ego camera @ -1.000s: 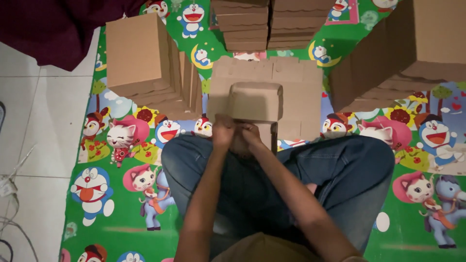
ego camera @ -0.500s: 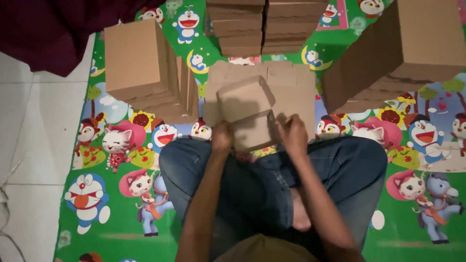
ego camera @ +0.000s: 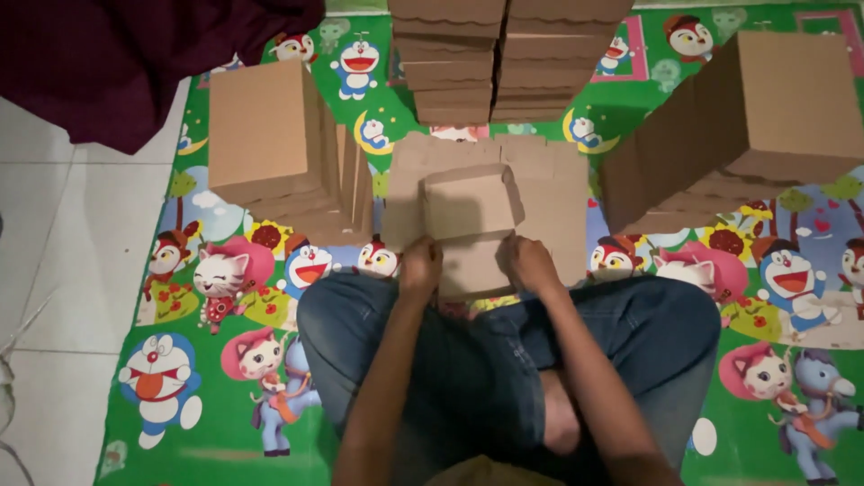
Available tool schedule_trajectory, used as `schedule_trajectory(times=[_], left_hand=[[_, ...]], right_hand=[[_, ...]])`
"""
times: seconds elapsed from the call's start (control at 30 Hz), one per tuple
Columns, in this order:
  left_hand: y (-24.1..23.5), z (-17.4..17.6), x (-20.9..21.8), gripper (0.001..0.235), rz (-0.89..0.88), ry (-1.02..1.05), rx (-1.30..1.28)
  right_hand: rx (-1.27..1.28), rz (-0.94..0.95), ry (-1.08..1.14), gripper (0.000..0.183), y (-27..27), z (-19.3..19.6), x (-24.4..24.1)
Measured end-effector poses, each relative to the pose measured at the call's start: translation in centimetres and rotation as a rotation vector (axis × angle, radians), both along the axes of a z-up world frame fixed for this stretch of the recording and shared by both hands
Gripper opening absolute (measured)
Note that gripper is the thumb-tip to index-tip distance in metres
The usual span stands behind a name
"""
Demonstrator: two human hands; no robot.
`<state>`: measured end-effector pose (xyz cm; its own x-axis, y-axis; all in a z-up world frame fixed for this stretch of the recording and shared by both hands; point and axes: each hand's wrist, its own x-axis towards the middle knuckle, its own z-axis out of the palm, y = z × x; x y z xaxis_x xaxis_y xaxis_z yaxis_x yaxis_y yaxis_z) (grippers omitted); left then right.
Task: A person is sitting on the floor folding flat cardboard templates into small boxes and stacking them.
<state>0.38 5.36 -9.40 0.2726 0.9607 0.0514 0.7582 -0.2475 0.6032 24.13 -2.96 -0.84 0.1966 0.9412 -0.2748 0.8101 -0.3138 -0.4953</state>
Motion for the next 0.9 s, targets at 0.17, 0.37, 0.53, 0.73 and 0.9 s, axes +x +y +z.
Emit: schedule_trajectory(times=[0.17, 0.37, 0.53, 0.73, 0.9], left_hand=[[-0.2, 3.0, 0.6, 0.014, 0.003, -0.103, -0.014], [-0.6, 10.2, 0.1, 0.045, 0.169, -0.143, -0.468], [3.5, 9.4, 0.8, 0.044, 0.141, -0.429, -0.34], [9.9, 5.7, -0.3, 0.056, -0.058, -0.41, -0.403], [6.3, 13.4, -2.3, 0.076, -0.297, -0.543, -0.475]], right_hand=[[0.031, -0.212, 0.027, 0.024, 0.5, 1.1, -0.2], [0.024, -0.274, 0.312, 0.047, -1.6, 7.6, -0.7], [-0.017, -0.401, 0.419, 0.08, 1.5, 5.6, 4.0], [0.016, -0.353, 0.73, 0.069, 5.3, 3.6, 6.1], [0.05, -0.216, 0.888, 0.055, 3.0, 2.6, 7.7]])
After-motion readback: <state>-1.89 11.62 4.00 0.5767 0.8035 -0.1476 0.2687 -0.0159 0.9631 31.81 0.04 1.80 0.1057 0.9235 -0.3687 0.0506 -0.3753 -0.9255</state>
